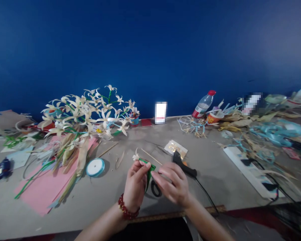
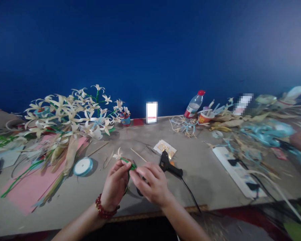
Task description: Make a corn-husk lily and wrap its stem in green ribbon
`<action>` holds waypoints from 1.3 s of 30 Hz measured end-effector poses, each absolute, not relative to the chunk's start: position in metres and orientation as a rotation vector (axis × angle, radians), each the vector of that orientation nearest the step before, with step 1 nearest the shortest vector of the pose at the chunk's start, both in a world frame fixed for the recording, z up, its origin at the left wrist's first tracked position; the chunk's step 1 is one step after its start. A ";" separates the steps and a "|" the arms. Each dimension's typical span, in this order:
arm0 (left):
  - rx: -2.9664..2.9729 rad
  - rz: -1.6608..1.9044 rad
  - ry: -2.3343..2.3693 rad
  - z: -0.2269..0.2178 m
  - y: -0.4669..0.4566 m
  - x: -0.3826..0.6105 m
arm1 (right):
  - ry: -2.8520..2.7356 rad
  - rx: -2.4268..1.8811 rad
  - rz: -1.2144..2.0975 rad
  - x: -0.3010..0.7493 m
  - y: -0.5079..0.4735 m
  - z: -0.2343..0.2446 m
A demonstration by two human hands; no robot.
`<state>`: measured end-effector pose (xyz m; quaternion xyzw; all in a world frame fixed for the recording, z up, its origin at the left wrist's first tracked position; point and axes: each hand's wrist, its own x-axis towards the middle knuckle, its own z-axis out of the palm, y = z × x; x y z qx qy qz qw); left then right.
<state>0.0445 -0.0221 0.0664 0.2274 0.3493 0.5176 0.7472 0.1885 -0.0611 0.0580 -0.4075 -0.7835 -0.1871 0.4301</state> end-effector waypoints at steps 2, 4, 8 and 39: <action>0.499 1.153 0.776 0.070 -0.023 0.044 | -1.956 -0.979 -0.477 0.187 -0.058 0.061; 0.505 1.176 0.773 0.073 -0.024 0.043 | -1.946 -0.965 -0.479 0.186 -0.057 0.063; 0.509 1.173 0.771 0.073 -0.027 0.042 | -1.921 -0.966 -0.509 0.183 -0.057 0.065; 0.917 0.938 0.715 0.081 -0.024 0.014 | -1.207 -0.901 0.921 0.176 -0.055 0.064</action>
